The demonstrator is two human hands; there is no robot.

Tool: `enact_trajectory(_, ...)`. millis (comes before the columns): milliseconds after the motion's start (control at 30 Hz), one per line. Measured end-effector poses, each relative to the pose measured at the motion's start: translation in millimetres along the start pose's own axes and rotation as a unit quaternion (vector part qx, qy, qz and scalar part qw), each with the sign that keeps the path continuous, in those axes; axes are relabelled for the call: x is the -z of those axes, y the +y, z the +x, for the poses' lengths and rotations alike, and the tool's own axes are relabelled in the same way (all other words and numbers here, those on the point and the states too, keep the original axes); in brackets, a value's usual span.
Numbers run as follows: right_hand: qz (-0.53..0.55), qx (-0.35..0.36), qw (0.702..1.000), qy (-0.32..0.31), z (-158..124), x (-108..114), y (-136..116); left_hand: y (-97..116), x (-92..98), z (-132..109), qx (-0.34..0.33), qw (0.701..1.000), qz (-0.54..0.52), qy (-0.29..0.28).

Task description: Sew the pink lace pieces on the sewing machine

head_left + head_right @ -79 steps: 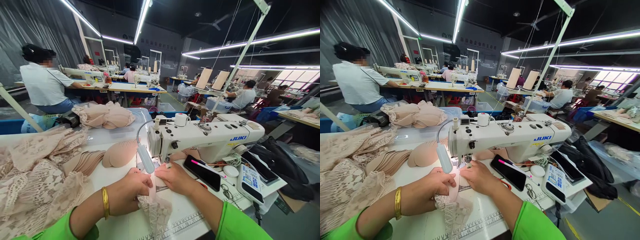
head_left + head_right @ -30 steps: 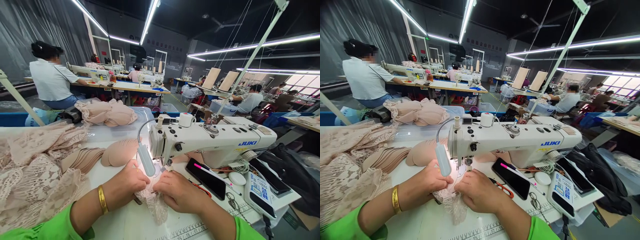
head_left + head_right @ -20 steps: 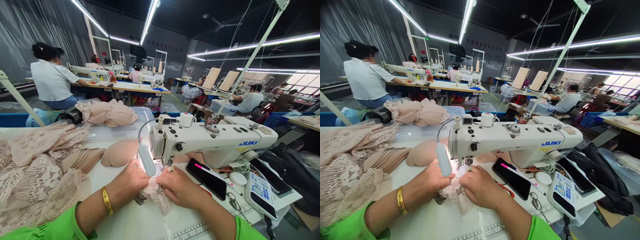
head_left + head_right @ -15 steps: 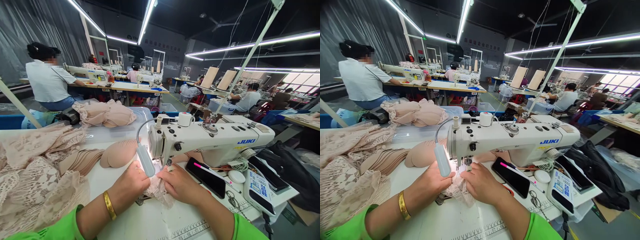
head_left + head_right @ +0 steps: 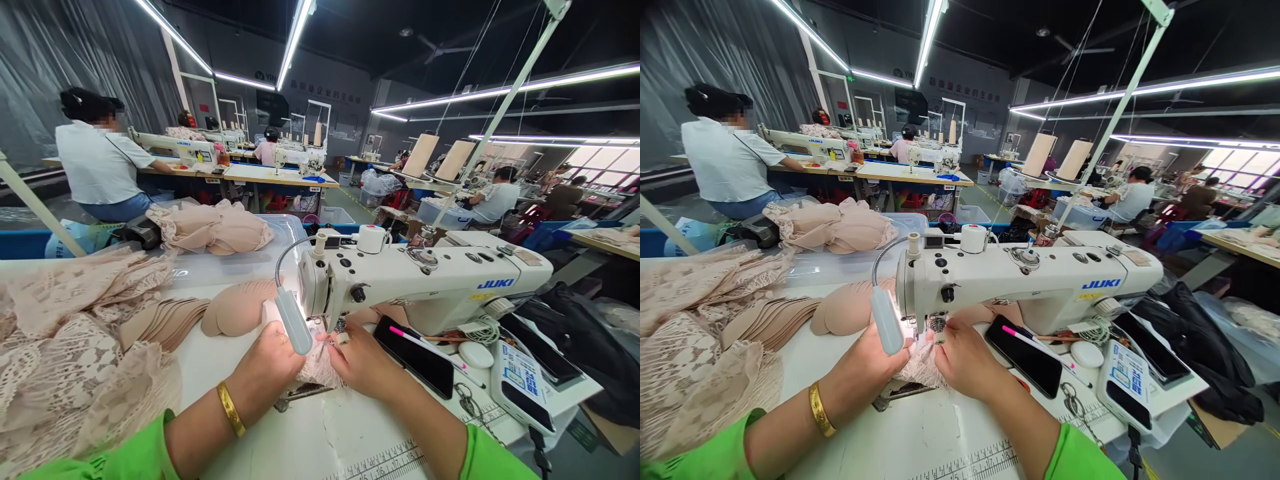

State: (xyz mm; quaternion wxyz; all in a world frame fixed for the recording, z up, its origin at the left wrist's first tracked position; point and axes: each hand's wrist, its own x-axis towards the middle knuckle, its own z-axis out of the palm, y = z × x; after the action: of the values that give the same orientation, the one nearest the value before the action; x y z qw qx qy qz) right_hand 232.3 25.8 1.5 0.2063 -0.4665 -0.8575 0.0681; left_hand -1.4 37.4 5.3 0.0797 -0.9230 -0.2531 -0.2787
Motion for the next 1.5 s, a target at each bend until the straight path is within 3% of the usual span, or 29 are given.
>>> enact_trajectory(100, 0.007, 0.002, 1.0, -0.003, -2, -1, 2, 2, 11.7, 1, 0.012, 1.0, -0.001, -0.013)
enact_trajectory(233, 0.016, 0.042, 0.999, 0.018, -5, -2, 5, -2, 29.2, -2, 0.057, 0.985, -0.109, -0.122)
enact_trajectory(367, 0.015, 0.086, 0.995, 0.044, -9, 0, -2, -5, 36.6, -4, 0.113, 0.968, -0.087, -0.204)
enact_trajectory(500, 0.061, 0.179, 0.981, 0.041, -12, 1, -19, 2, 38.0, -3, 0.141, 0.963, -0.149, -0.175)
enact_trajectory(600, 0.026, 0.187, 0.982, 0.024, -10, -6, -25, 6, 41.5, -5, 0.113, 0.954, -0.222, -0.168)
enact_trajectory(667, -0.027, 0.168, 0.985, 0.009, -7, -12, -21, 6, 44.2, -8, 0.103, 0.949, -0.214, -0.206)
enact_trajectory(833, -0.109, 0.131, 0.985, 0.016, -1, -21, -3, 9, 43.9, -10, 0.116, 0.947, -0.069, -0.292)
enact_trajectory(1133, -0.093, 0.114, 0.989, 0.006, -4, -15, -2, 3, 37.3, -9, 0.124, 0.963, -0.059, -0.23)
enact_trajectory(1367, -0.07, 0.111, 0.991, -0.006, -2, -13, -6, -6, 9.5, -25, 0.032, 0.996, -0.035, -0.076)
enact_trajectory(1500, -0.071, 0.072, 0.995, -0.005, -2, -14, -3, -5, 1.9, -24, 0.004, 0.998, -0.044, -0.036)
